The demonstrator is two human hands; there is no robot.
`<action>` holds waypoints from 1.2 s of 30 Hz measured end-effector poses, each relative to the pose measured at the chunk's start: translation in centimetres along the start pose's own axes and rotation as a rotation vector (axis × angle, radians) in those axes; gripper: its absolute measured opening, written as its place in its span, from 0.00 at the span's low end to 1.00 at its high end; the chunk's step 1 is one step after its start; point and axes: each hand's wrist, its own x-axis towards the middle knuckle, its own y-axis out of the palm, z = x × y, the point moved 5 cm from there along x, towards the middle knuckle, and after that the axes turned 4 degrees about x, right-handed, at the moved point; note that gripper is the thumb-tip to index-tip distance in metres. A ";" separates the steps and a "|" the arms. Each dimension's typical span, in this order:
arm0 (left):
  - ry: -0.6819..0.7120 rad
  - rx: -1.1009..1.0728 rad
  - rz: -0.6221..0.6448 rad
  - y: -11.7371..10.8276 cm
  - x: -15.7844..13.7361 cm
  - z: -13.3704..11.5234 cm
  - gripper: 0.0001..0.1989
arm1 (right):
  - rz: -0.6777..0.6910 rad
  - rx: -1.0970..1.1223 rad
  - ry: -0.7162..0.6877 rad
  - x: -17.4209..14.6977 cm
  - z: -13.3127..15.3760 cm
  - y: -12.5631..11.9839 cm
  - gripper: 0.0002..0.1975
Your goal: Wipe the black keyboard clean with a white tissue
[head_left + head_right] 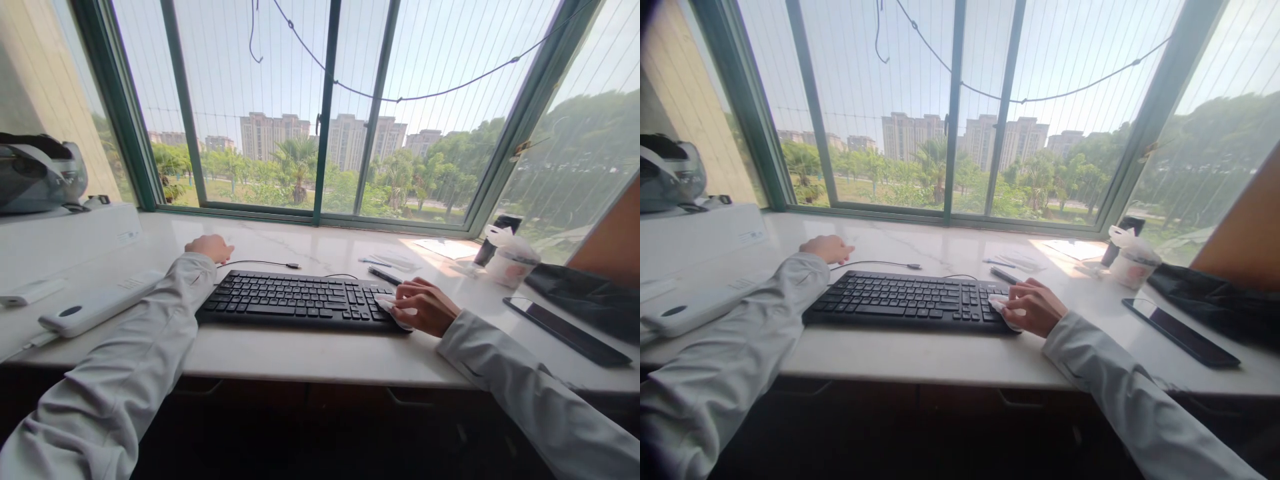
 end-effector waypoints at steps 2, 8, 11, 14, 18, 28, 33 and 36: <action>-0.001 -0.002 0.009 0.1 0.0 0.0 0.14 | 0.032 -0.033 0.069 1.3 -0.9 0.4 0.18; 0.004 0.004 0.018 0.5 0.2 0.2 0.14 | 0.058 -0.019 0.223 3.7 -2.0 1.3 0.23; 0.006 0.013 0.007 0.6 0.3 0.3 0.14 | 0.046 0.033 0.230 2.8 -1.4 1.0 0.24; 0.013 0.017 0.006 0.6 0.3 0.1 0.15 | 0.041 0.069 0.190 0.9 -0.1 0.1 0.23; 0.013 0.011 0.008 0.5 0.3 0.0 0.15 | 0.053 0.094 0.137 -1.7 1.8 -1.0 0.22; 0.015 -0.017 0.029 1.1 0.8 0.3 0.13 | 0.062 -0.017 0.307 -0.9 1.0 -0.9 0.22; 0.026 -0.001 0.029 1.2 0.8 0.3 0.14 | 0.080 -0.073 0.476 1.6 -1.7 0.1 0.26; 0.031 0.017 0.023 1.1 0.8 0.3 0.15 | 0.074 -0.082 0.543 2.0 -2.9 0.8 0.26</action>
